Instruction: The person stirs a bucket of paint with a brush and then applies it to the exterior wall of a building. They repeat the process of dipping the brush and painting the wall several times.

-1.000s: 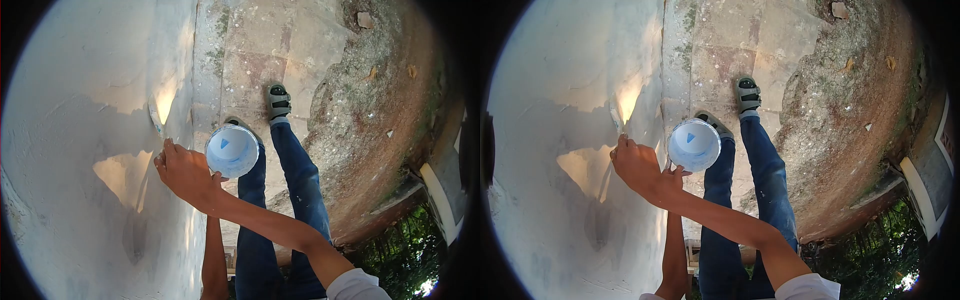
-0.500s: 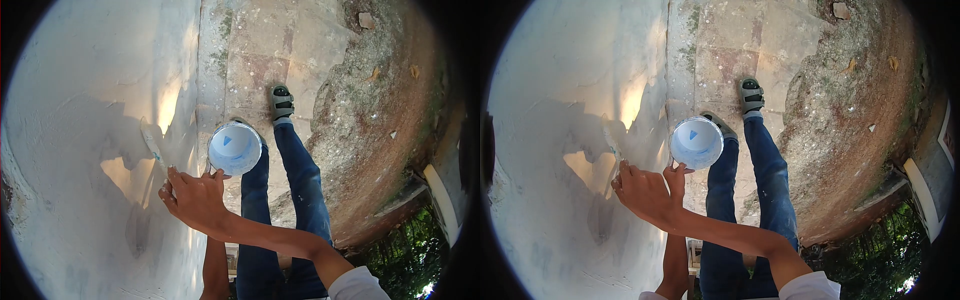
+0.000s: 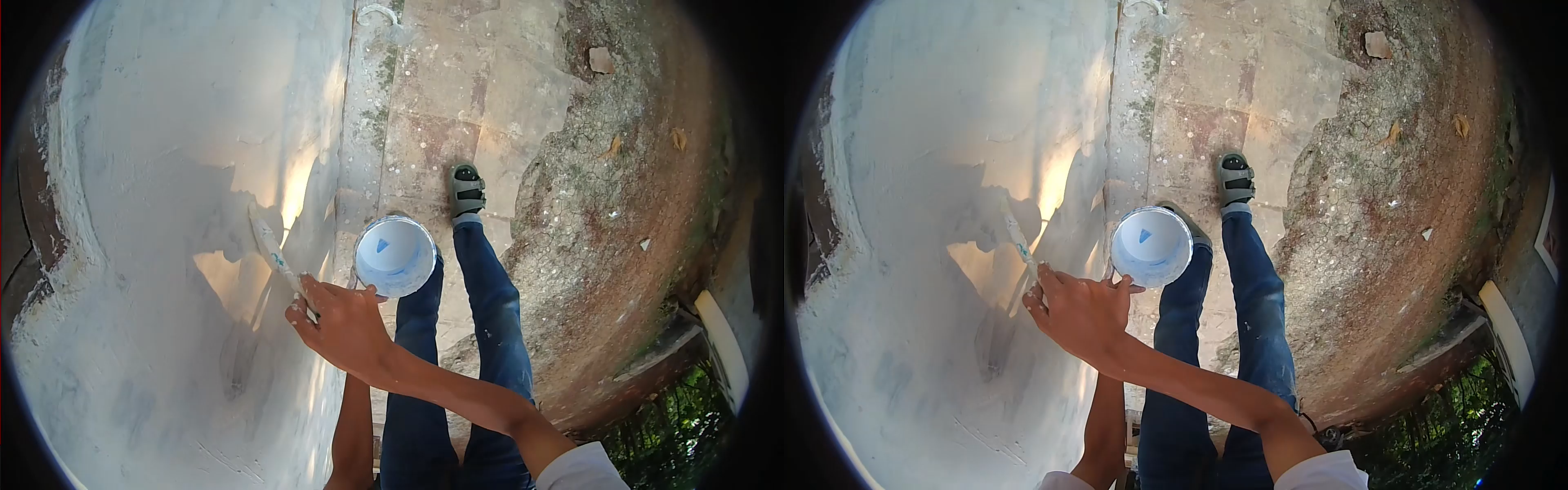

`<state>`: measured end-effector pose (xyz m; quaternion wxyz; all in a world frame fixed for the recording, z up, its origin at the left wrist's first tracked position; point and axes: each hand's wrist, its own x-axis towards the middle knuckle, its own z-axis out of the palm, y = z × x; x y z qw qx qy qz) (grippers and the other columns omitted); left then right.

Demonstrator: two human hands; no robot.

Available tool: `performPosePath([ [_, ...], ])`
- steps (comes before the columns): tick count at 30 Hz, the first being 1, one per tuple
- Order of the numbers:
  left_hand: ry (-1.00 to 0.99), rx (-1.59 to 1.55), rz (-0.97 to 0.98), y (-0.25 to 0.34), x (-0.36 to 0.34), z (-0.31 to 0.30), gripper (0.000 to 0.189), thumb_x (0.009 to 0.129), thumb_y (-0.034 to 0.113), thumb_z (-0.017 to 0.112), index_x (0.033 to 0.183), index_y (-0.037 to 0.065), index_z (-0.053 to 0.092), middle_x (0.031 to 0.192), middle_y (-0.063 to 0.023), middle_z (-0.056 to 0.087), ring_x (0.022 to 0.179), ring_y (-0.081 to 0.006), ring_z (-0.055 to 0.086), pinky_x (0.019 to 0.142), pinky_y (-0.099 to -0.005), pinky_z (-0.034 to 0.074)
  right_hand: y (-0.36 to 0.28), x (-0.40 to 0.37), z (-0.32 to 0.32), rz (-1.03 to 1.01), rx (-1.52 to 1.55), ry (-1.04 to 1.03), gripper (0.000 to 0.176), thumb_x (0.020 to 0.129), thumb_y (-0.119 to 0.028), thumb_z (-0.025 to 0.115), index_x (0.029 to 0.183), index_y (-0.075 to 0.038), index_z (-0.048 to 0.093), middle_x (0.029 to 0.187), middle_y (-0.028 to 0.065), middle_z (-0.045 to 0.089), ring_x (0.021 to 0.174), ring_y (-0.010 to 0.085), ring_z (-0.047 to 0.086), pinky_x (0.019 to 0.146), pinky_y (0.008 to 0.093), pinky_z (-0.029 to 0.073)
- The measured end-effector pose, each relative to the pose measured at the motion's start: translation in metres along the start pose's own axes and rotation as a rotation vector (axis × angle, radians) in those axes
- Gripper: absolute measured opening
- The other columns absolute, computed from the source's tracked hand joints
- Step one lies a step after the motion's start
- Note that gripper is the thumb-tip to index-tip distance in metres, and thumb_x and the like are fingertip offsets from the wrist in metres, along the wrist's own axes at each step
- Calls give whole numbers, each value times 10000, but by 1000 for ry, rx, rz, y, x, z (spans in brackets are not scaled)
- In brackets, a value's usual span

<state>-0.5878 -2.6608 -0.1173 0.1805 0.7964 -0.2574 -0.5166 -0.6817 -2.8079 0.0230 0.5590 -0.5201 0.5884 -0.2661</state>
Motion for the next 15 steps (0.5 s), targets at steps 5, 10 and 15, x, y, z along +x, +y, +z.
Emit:
performPosePath([
  [5, -24, 5, 101, 46, -15, -3, 190, 797, 40, 609, 891, -120, 571, 771, -166, 660, 653, -204, 656, 619, -292, 526, -7, -30, -94, 193, 151, -20, 356, 787, -130, 654, 1071, 83, 627, 707, 198, 659, 513, 81, 544, 482, 261, 456],
  [10, 5, -163, 23, 88, -44, -13, 196, 784, 38, 616, 803, -144, 544, 646, -201, 643, 515, -266, 655, 470, -319, 517, -27, -69, -176, 336, -116, 63, 286, 783, -178, 651, 991, 17, 679, 554, 194, 563, 479, 282, 577, 513, 365, 452],
  [15, -65, -80, 104, 157, -99, -35, 214, 787, 32, 593, 874, -157, 543, 664, -198, 642, 548, -279, 669, 483, -320, 536, -91, -118, -222, 335, -219, 107, 227, 792, -190, 653, 908, 3, 684, 615, 210, 596, 561, 352, 601, 560, 409, 473],
])
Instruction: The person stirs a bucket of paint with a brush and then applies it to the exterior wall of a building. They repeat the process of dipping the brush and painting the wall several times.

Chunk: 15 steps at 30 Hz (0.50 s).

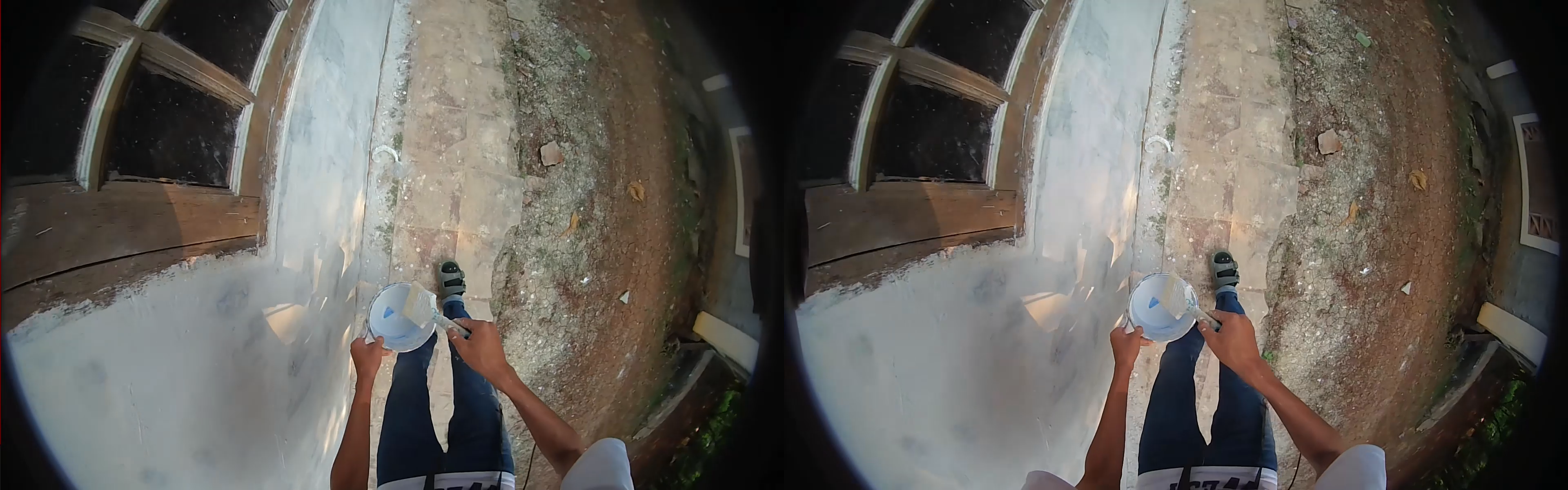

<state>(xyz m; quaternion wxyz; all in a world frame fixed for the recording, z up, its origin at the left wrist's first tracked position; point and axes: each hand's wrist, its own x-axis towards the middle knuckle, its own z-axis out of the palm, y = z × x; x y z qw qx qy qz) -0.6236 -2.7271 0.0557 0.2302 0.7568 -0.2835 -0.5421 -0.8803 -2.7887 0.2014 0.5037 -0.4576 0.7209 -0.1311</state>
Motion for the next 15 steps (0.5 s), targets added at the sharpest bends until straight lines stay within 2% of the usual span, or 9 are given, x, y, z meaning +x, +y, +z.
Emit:
performPosePath([
  [1, -18, 32, 9, 16, -11, -1, 251, 789, 16, 567, 954, -171, 538, 688, -180, 639, 556, -279, 671, 498, -315, 553, -9, -14, -10, -20, -47, -9, 215, 795, -197, 654, 875, 0, 683, 635, 217, 604, 590, 376, 606, 578, 426, 479],
  [2, -21, 16, 43, 32, -23, -2, 251, 789, 16, 567, 954, -171, 538, 688, -180, 639, 556, -279, 671, 498, -315, 553, -16, -27, -18, -46, -53, 18, 215, 795, -197, 654, 875, 0, 683, 635, 217, 604, 590, 376, 606, 578, 426, 479],
  [5, -14, -10, 121, 82, -65, -12, 177, 802, 11, 573, 875, -149, 553, 655, -176, 639, 550, -269, 671, 502, -310, 542, -37, -69, -29, -107, -80, 36, 224, 810, -231, 642, 843, -11, 671, 667, 224, 614, 645, 398, 609, 613, 460, 484],
  [8, -31, 23, 214, 111, -100, -29, 232, 781, 48, 624, 828, -165, 544, 665, -213, 643, 579, -278, 680, 476, -324, 523, -60, -111, -38, -150, -108, 85, 212, 818, -222, 629, 865, -20, 671, 674, 221, 617, 653, 397, 611, 619, 462, 484],
  [11, -10, 26, 292, 143, -133, -42, 220, 781, 51, 628, 816, -152, 551, 669, -202, 644, 576, -271, 679, 488, -323, 521, -72, -147, -46, -246, -129, 160, 206, 819, -200, 627, 888, -12, 678, 661, 219, 610, 612, 394, 601, 570, 443, 476],
  [15, -15, -30, 356, 172, -176, -60, 226, 770, 76, 653, 803, -129, 563, 650, -186, 646, 576, -263, 678, 494, -324, 503, -89, -191, -63, -295, -83, 225, 199, 818, -195, 623, 886, -16, 676, 666, 225, 606, 624, 407, 598, 576, 459, 474],
])
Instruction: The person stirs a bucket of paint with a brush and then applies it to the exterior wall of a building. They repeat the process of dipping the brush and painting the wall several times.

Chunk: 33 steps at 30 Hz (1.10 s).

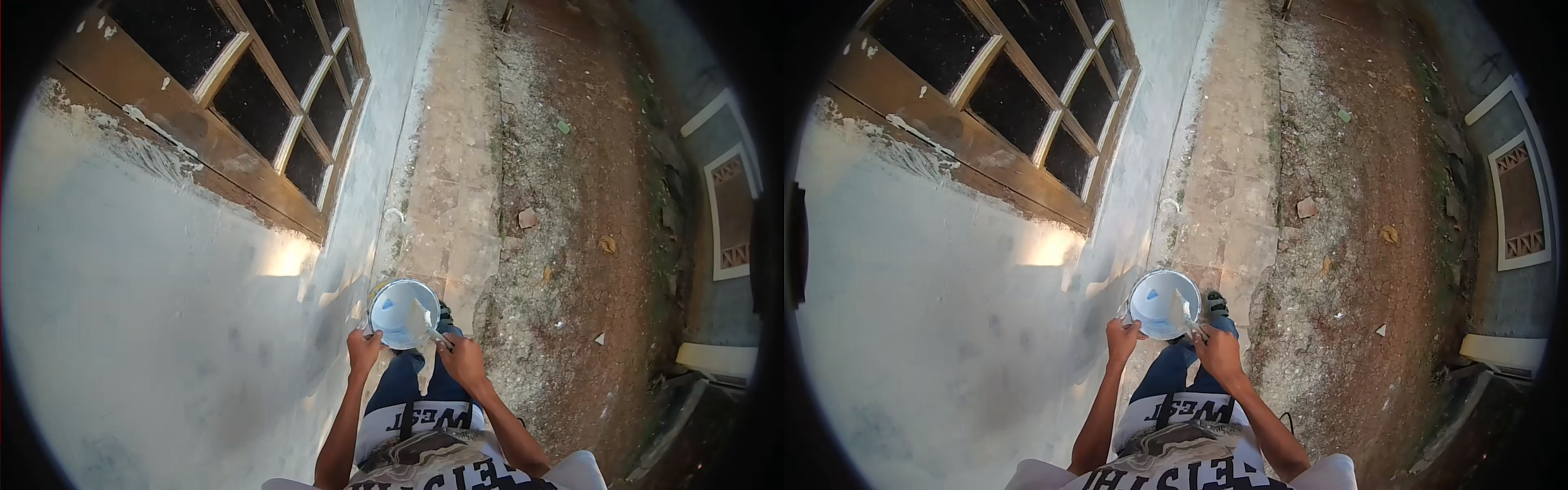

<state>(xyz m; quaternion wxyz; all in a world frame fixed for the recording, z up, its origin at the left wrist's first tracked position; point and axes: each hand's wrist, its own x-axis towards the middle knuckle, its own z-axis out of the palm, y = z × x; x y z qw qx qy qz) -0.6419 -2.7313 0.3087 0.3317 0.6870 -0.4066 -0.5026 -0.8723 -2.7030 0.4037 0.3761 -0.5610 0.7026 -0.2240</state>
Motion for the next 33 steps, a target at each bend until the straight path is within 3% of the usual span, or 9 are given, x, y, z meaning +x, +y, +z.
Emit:
performPosePath([
  [7, 93, 53, 133, 30, -23, 10, 240, 748, 100, 679, 702, -107, 567, 581, -185, 630, 542, -232, 658, 502, -338, 479, -15, -1, -29, 12, -109, -32, 217, 823, -224, 615, 894, -28, 676, 683, 231, 619, 657, 414, 607, 619, 489, 478],
  [12, 149, 74, 128, 66, -22, 51, 270, 749, 121, 690, 647, -89, 556, 567, -192, 617, 504, -228, 630, 488, -346, 457, -17, 48, -52, -283, -394, -32, 207, 837, -235, 581, 828, -28, 590, 679, 184, 637, 613, 361, 640, 549, 458, 512],
  [19, 207, 64, 204, 140, -6, 115, 303, 749, 105, 698, 585, -68, 510, 533, -178, 594, 471, -199, 603, 456, -334, 425, -8, 125, -92, -424, -552, 112, 163, 842, -170, 566, 845, -8, 584, 705, 174, 649, 596, 329, 651, 517, 403, 521],
  [20, 197, -6, 224, 139, 2, 124, 301, 750, 103, 695, 583, -67, 510, 526, -167, 589, 459, -185, 585, 451, -334, 415, -8, 133, -97, -456, -597, 77, 107, 777, -36, 530, 848, 18, 589, 711, 153, 646, 615, 276, 667, 531, 371, 535],
  [22, 199, -85, 248, 152, 9, 136, 299, 750, 101, 693, 581, -66, 510, 519, -156, 584, 446, -172, 568, 446, -334, 404, -3, 145, -102, -567, -638, 48, 114, 774, -41, 534, 851, 21, 590, 736, 158, 647, 637, 276, 669, 538, 368, 536],
  [27, 253, 10, 356, 180, 27, 134, 261, 760, 95, 681, 597, -61, 548, 512, -146, 576, 436, -146, 536, 439, -333, 380, -15, 162, -128, -789, -652, -112, 119, 758, -64, 562, 847, 4, 602, 772, 156, 642, 701, 283, 667, 578, 371, 538],
  [28, 186, 52, 339, 186, 28, 127, 126, 807, 20, 606, 788, -104, 610, 622, -105, 639, 521, -153, 621, 479, -283, 467, -20, 162, -133, -805, -652, -114, 119, 758, -64, 562, 847, 4, 602, 772, 156, 642, 701, 283, 667, 578, 371, 538],
  [31, 205, -159, 321, 220, 21, 116, 126, 818, 11, 591, 880, -99, 596, 648, -97, 625, 531, -176, 636, 478, -277, 474, -34, 163, -151, -833, -627, -152, 160, 751, -73, 584, 892, -12, 628, 796, 166, 623, 747, 302, 650, 622, 382, 538],
  [33, 220, -181, 326, 235, 18, 106, 119, 810, 4, 597, 877, -94, 588, 650, -101, 631, 544, -179, 645, 482, -278, 489, -48, 166, -166, -874, -559, -15, 215, 750, -82, 601, 953, -28, 649, 837, 185, 593, 795, 322, 627, 656, 392, 533],
])
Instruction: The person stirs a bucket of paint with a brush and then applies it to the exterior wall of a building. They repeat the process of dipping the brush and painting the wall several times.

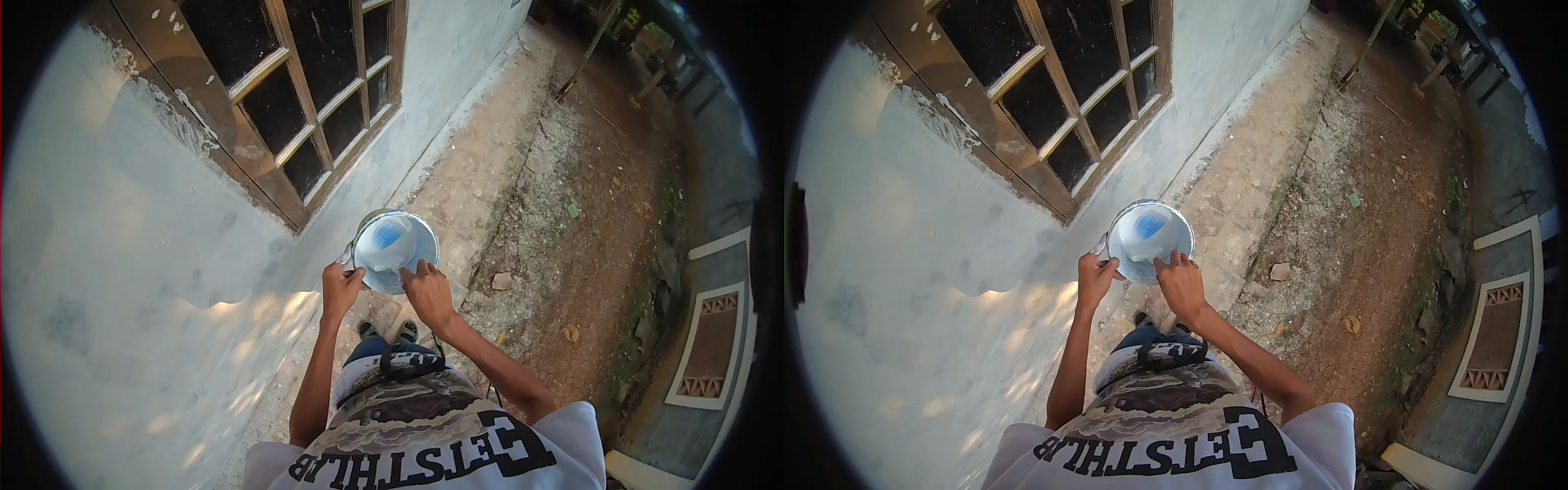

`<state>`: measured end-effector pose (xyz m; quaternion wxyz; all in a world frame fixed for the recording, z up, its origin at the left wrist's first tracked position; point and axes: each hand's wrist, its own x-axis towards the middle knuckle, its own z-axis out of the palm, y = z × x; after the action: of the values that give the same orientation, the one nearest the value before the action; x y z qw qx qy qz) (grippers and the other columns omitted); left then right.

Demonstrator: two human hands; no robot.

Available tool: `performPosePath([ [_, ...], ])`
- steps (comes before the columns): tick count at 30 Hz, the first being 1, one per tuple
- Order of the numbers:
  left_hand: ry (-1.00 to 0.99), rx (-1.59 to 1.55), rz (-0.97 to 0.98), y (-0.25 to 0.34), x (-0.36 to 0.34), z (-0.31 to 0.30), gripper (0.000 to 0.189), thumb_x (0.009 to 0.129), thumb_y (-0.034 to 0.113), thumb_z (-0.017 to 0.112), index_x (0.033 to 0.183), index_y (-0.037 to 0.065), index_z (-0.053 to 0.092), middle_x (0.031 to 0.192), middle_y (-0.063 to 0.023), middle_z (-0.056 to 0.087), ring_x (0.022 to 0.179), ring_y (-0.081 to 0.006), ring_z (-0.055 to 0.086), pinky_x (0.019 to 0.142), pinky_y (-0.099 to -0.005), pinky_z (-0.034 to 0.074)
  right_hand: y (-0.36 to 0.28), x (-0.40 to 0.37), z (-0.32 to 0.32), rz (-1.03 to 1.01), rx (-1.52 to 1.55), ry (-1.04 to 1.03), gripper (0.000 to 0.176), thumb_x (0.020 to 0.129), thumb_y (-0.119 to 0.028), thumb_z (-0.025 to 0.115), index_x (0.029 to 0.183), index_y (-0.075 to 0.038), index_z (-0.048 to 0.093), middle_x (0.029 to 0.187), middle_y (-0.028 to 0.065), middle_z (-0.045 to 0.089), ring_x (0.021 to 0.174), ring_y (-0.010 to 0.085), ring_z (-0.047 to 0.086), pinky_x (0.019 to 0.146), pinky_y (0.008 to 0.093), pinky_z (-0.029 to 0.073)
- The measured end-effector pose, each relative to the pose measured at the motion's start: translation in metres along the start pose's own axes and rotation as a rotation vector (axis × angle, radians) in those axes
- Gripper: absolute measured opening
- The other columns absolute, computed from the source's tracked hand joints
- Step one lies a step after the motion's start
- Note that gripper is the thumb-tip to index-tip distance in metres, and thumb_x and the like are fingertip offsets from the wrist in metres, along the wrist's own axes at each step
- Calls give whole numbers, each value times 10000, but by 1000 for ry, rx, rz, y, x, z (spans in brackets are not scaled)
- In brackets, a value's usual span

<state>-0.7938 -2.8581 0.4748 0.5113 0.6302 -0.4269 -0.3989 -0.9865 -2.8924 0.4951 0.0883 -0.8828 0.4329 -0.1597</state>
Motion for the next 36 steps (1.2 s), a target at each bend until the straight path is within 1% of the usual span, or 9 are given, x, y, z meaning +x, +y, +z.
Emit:
performPosePath([
  [4, -6, -12, 39, 4, 3, -19, 113, 801, -4, 606, 850, -102, 575, 651, -122, 634, 558, -187, 655, 481, -286, 508, -4, 20, -26, 67, -10, 62, 282, 784, -94, 592, 1060, -43, 622, 922, 200, 546, 815, 329, 607, 653, 410, 527],
  [9, 5, -74, 8, 22, 6, -30, 115, 810, -5, 605, 799, -110, 559, 634, -129, 620, 568, -204, 661, 475, -289, 497, -16, 44, -11, 140, -83, 179, 312, 863, -144, 550, 1103, 56, 549, 956, 215, 526, 887, 351, 569, 685, 414, 520],
  [14, -9, 6, 38, 20, 16, -51, 116, 816, -13, 599, 801, -115, 548, 668, -123, 618, 569, -214, 660, 475, -292, 495, -36, 60, 1, 195, -96, 277, 331, 881, -193, 547, 1046, 94, 547, 965, 221, 535, 902, 350, 546, 821, 449, 440],
  [17, -21, -139, 121, 40, 19, -58, 208, 825, -17, 598, 714, -21, 422, 645, -112, 574, 585, -233, 663, 487, -293, 488, -57, 67, 0, 182, -165, 298, 294, 885, -210, 546, 991, 62, 579, 902, 194, 545, 862, 319, 547, 820, 455, 386],
  [20, -30, 63, 108, 33, 29, -60, 238, 824, -14, 602, 692, -10, 404, 611, -100, 557, 586, -222, 662, 483, -292, 480, -65, 77, 3, 215, -152, 339, 264, 890, -215, 542, 953, 36, 598, 848, 170, 543, 823, 294, 542, 793, 442, 361],
  [24, 44, 23, 62, 29, 37, -52, 209, 826, -10, 602, 719, -32, 424, 621, -117, 580, 580, -205, 656, 483, -284, 471, -60, 93, 1, 251, -73, 428, 278, 885, -217, 561, 947, 52, 590, 837, 169, 536, 798, 303, 541, 765, 433, 372],
  [27, 53, -24, 95, 17, 47, -38, 223, 828, 1, 606, 684, -32, 438, 613, -122, 593, 567, -183, 645, 476, -274, 455, -44, 104, 10, 190, -22, 382, 266, 864, -196, 584, 975, 45, 593, 839, 170, 535, 793, 311, 544, 728, 419, 394],
  [29, 157, 80, 167, -9, 66, -29, 306, 788, 48, 664, 562, -36, 476, 522, -118, 574, 475, -98, 536, 419, -288, 373, -30, 111, 12, 61, -33, 403, 248, 849, -169, 590, 985, 38, 592, 831, 174, 533, 773, 319, 550, 713, 422, 415],
  [36, 268, 70, 163, 13, 99, 21, 315, 791, 44, 669, 559, -26, 468, 512, -93, 550, 488, -94, 532, 427, -286, 377, 39, 122, -9, -102, 105, 162, 246, 829, -159, 603, 969, 43, 589, 843, 194, 555, 775, 345, 571, 734, 445, 442],
])
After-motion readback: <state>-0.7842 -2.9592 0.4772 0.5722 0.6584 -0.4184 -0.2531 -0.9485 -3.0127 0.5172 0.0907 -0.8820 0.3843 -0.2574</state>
